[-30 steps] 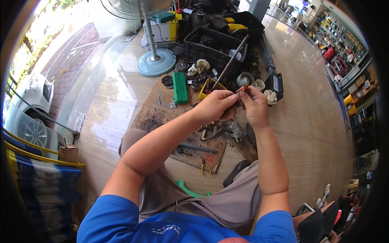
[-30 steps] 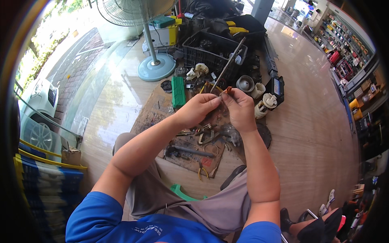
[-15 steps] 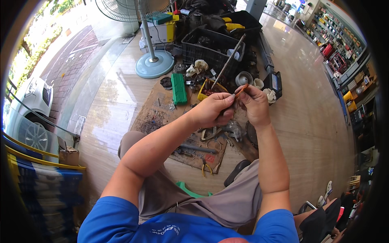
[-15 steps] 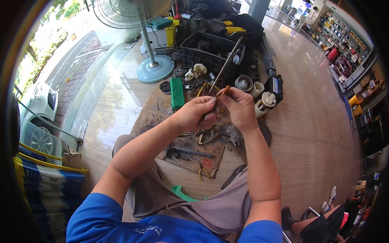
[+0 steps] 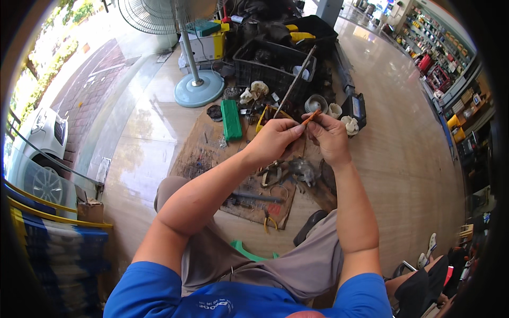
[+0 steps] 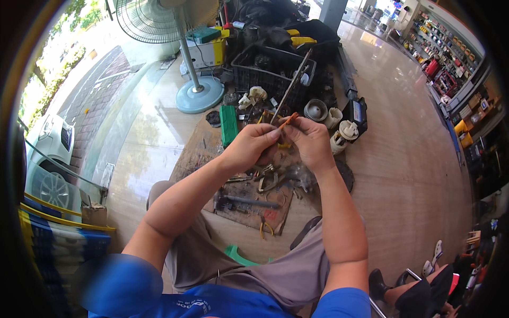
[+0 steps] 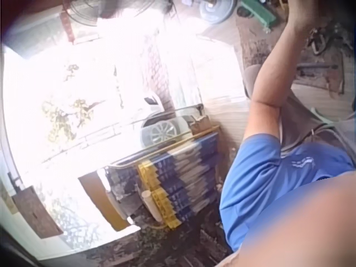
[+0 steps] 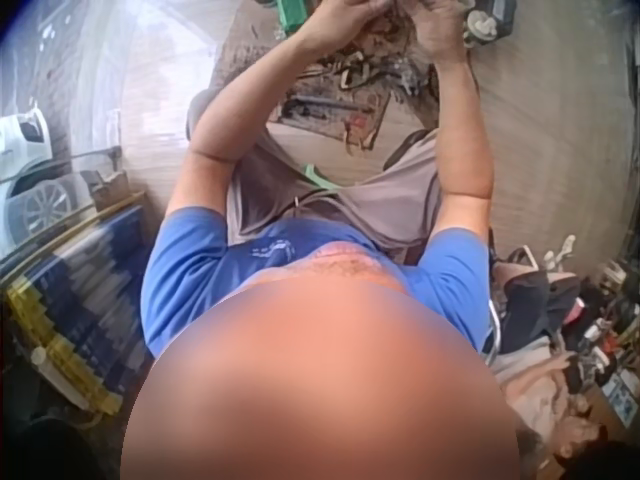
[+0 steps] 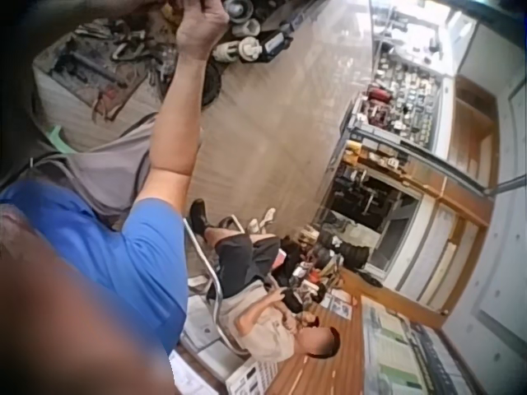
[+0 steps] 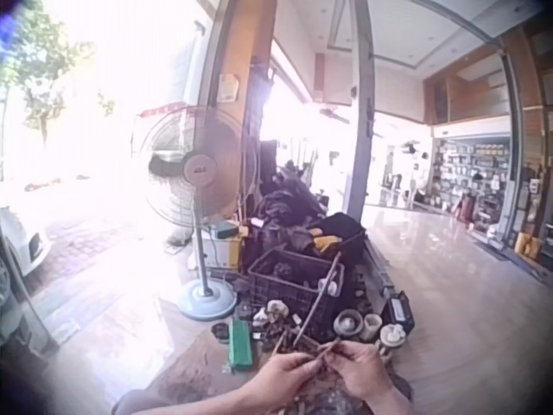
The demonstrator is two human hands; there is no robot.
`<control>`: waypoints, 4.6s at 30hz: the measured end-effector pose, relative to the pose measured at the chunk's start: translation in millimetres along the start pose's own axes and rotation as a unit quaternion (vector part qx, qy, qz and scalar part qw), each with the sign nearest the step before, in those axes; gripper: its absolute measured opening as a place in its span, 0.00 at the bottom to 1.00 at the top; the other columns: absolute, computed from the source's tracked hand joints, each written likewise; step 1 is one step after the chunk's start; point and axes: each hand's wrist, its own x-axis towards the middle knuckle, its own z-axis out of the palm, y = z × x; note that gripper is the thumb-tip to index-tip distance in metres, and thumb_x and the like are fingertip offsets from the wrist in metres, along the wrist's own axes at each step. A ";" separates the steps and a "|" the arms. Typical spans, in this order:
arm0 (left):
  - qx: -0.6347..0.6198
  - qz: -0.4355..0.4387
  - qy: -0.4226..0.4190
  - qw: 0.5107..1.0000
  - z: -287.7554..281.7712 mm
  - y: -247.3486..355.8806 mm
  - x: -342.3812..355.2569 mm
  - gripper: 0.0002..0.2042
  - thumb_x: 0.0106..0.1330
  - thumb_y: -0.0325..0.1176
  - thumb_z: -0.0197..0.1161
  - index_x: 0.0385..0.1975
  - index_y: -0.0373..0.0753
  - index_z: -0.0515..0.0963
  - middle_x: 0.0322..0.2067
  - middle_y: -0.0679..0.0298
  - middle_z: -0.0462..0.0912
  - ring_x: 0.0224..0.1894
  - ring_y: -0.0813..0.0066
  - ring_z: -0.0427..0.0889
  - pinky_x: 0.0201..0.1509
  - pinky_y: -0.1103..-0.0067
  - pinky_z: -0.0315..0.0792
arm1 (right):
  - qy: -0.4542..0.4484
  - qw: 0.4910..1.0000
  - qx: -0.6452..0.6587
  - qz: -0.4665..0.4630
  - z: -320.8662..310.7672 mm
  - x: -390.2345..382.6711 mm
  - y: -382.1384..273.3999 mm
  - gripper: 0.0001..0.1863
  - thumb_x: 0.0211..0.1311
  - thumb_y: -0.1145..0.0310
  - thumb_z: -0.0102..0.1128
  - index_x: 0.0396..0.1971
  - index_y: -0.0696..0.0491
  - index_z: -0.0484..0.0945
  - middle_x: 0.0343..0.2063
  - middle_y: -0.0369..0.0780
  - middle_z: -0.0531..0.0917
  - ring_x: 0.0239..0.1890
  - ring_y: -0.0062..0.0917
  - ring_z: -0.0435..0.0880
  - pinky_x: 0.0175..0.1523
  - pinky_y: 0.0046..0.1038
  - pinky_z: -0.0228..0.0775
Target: The person is sitting on a low stool in a workshop, manipulating small electronic components and wires with their hands. They appear to be assembling or repairing a device, handling various parts and tools scattered on the floor around them.
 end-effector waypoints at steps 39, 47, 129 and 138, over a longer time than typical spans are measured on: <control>0.466 0.155 0.082 0.867 -27.4 19.0 -13.4 0.12 0.63 0.37 0.63 0.28 0.33 0.79 0.30 0.46 0.82 0.40 0.44 0.82 0.44 0.59 0.76 | -0.106 0.981 -0.084 0.137 35.0 -5.6 7.1 0.06 0.69 0.75 0.58 0.39 0.60 0.82 0.31 0.36 0.84 0.27 0.11 0.76 0.34 0.15 0.67; 0.208 0.167 -0.003 0.964 -44.0 21.9 -9.6 0.14 0.69 0.37 0.62 0.37 0.29 0.80 0.27 0.54 0.82 0.30 0.70 0.80 0.38 0.72 0.74 | -0.119 0.980 0.121 0.105 37.7 -8.6 20.2 0.13 0.67 0.63 0.64 0.41 0.57 0.79 0.27 0.31 0.78 0.21 0.12 0.70 0.23 0.16 0.59; 0.175 0.049 0.051 0.982 -40.9 15.5 7.3 0.11 0.75 0.35 0.57 0.38 0.32 0.80 0.23 0.70 0.76 0.23 0.86 0.68 0.25 0.84 0.63 | -0.132 0.972 -0.076 0.180 33.9 -2.5 12.0 0.08 0.69 0.70 0.59 0.40 0.58 0.83 0.27 0.30 0.82 0.25 0.09 0.71 0.29 0.16 0.61; -0.006 -0.002 0.018 1.000 -48.4 8.8 9.4 0.11 0.75 0.38 0.56 0.39 0.35 0.77 0.21 0.72 0.73 0.20 0.87 0.68 0.20 0.86 0.59 | -0.067 0.985 -0.021 0.156 41.3 -5.1 16.6 0.07 0.69 0.69 0.60 0.39 0.56 0.83 0.26 0.29 0.81 0.24 0.08 0.70 0.27 0.15 0.60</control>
